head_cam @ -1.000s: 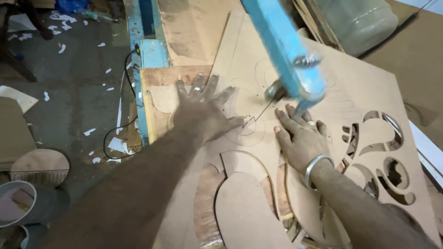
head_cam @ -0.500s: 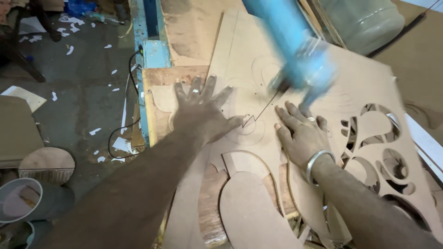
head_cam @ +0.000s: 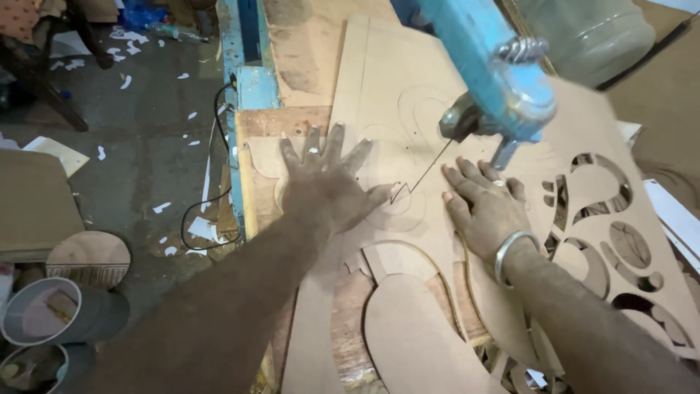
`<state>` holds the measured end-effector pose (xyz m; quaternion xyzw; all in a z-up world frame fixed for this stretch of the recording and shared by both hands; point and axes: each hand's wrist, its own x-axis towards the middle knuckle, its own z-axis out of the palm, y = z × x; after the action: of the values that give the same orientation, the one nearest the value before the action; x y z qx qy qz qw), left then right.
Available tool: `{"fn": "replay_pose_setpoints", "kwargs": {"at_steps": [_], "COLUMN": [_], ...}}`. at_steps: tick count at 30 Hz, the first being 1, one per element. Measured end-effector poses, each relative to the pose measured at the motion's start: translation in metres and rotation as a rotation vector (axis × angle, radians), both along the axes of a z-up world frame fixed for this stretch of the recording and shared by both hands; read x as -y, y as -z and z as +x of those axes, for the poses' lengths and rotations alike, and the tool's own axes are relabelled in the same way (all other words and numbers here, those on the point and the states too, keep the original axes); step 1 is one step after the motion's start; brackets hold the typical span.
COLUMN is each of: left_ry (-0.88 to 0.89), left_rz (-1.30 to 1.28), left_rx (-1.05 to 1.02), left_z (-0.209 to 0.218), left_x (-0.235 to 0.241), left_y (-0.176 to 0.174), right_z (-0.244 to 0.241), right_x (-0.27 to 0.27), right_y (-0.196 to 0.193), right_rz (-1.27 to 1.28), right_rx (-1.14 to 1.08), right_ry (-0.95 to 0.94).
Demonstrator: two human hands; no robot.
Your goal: Operate a fret saw to cut intricate patterns into a wooden board.
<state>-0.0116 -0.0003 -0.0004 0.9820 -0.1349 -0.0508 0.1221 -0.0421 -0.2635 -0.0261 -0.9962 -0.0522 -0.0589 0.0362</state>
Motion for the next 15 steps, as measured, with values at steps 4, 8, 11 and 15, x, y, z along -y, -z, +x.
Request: {"fn": "replay_pose_setpoints", "kwargs": {"at_steps": [4,8,11,15], "left_ry": [-0.013,-0.019,-0.031,-0.036], "left_rz": [-0.024,-0.025,-0.024,-0.025], "left_rx": [0.001,-0.002,-0.002,-0.002], "left_z": [0.000,-0.002,-0.002,-0.003], "left_x": [0.001,0.002,0.002,0.003], "left_y": [0.001,0.000,0.002,0.002], "right_z": [0.004,0.006,0.008,0.012], "right_x": [0.002,0.003,0.004,0.008], "right_y": [0.000,-0.001,0.000,0.004], "right_rz": [0.003,0.008,0.006,-0.003], "right_rx": [-0.013,-0.019,-0.013,0.006], "right_ry": [0.000,0.005,0.001,-0.010]}}
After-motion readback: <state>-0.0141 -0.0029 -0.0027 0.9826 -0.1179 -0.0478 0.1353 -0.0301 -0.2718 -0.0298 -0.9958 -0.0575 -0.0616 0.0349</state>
